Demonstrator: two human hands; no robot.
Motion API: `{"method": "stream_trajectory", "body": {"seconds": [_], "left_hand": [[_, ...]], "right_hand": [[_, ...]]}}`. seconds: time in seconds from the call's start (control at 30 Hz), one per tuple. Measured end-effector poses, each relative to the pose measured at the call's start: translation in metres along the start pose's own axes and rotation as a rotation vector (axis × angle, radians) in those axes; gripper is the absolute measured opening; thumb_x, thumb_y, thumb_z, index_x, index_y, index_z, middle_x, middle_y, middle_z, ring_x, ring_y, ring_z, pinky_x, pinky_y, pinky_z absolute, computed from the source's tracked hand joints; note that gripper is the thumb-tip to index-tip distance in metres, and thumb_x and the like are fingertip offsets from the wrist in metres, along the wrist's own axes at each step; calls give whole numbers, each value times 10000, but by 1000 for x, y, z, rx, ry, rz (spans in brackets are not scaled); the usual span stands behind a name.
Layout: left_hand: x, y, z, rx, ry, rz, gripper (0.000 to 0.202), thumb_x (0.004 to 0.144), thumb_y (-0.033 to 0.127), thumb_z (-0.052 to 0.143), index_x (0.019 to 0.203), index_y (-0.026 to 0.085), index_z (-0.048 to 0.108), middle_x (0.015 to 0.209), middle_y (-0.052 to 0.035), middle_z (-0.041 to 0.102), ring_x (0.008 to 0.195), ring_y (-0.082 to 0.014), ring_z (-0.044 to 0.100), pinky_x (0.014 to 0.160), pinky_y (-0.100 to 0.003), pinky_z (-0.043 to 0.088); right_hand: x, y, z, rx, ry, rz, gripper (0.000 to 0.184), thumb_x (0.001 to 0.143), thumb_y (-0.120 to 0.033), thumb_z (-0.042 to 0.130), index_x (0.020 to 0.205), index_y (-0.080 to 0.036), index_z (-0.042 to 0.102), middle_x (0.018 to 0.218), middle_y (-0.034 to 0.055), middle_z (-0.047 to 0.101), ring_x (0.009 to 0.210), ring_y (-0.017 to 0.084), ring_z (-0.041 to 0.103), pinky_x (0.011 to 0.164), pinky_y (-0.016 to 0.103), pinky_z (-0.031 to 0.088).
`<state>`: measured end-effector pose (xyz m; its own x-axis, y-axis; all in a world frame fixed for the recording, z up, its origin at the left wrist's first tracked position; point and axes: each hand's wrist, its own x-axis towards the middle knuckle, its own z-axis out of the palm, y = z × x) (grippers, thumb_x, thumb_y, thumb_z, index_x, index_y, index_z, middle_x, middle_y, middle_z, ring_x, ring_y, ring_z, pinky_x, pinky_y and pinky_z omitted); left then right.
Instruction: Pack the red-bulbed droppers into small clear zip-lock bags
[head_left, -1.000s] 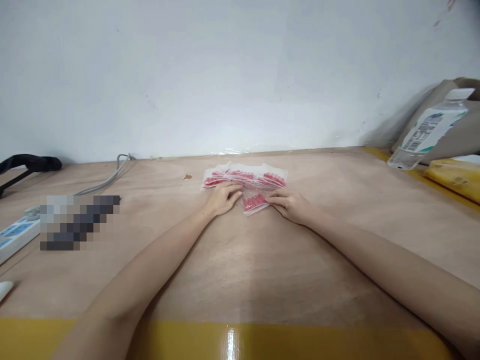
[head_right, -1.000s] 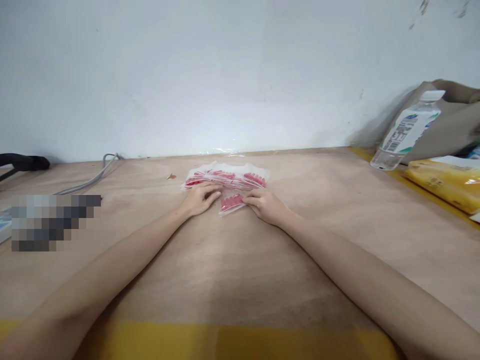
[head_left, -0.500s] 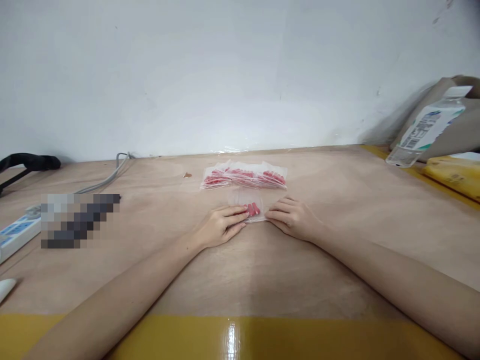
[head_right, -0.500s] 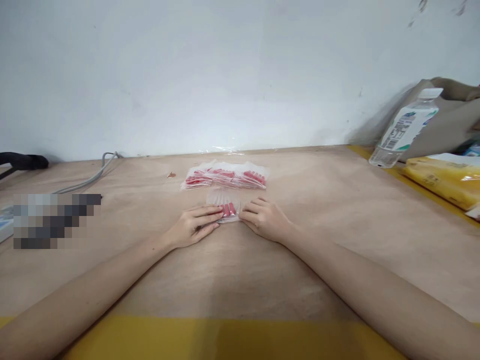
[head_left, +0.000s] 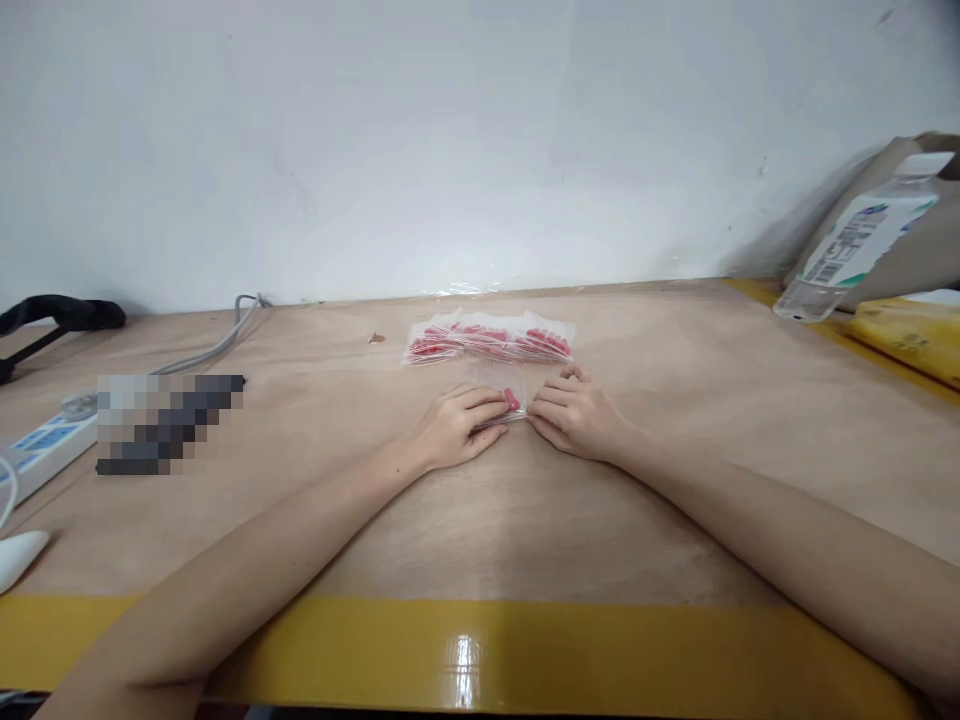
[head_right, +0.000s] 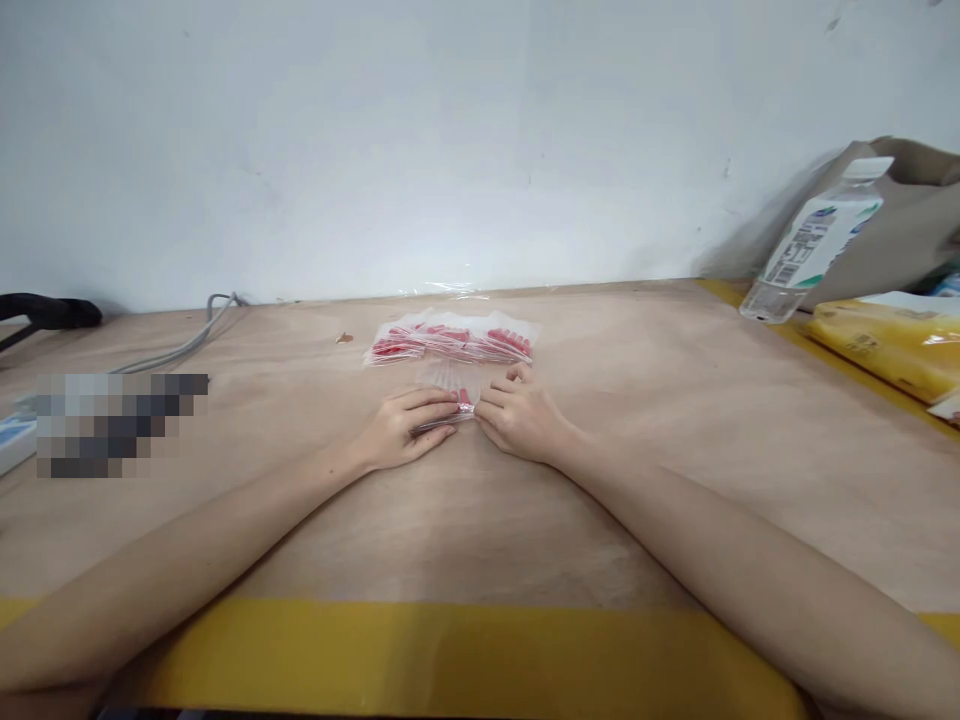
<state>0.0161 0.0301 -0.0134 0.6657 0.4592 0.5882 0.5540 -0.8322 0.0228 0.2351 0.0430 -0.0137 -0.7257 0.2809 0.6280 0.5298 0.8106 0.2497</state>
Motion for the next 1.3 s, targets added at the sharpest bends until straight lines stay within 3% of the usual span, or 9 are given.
{"method": "stream_trajectory", "body": {"seconds": [0.33, 0.57, 0.97, 1.3], "left_hand": [[11, 1, 12, 130, 97, 136, 131, 819, 168, 507, 829, 153, 637, 882, -59, 685, 821, -174, 632, 772, -298, 502], [15, 2, 8, 254, 38, 231, 165, 847, 153, 473, 775, 143, 621, 858, -59, 684, 791, -170, 634, 735, -296, 502], [-6, -14, -17, 328, 85, 321, 92, 845, 142, 513, 829, 155, 603, 854, -45, 694, 794, -144, 650, 779, -288, 523], [-21, -15, -35, 376, 41, 301, 51, 845, 142, 533, 822, 146, 578, 805, -44, 677, 736, -137, 634, 743, -285, 527]], "right_hand": [[4, -7, 9, 23, 43, 63, 211, 856, -216, 464, 722, -164, 618, 695, 35, 625, 705, 153, 509, 735, 320, 299], [6, -6, 7, 22, 87, 21, 227, 863, -205, 457, 701, -159, 609, 657, 26, 625, 665, 141, 495, 714, 321, 277], [1, -2, 5, 0, 121, -31, 218, 845, -139, 442, 701, -170, 603, 645, 13, 621, 674, 127, 500, 736, 338, 273], [-1, -3, 7, 53, 124, -67, 219, 849, -135, 433, 702, -159, 595, 645, 38, 588, 656, 138, 476, 600, 272, 322]]}}
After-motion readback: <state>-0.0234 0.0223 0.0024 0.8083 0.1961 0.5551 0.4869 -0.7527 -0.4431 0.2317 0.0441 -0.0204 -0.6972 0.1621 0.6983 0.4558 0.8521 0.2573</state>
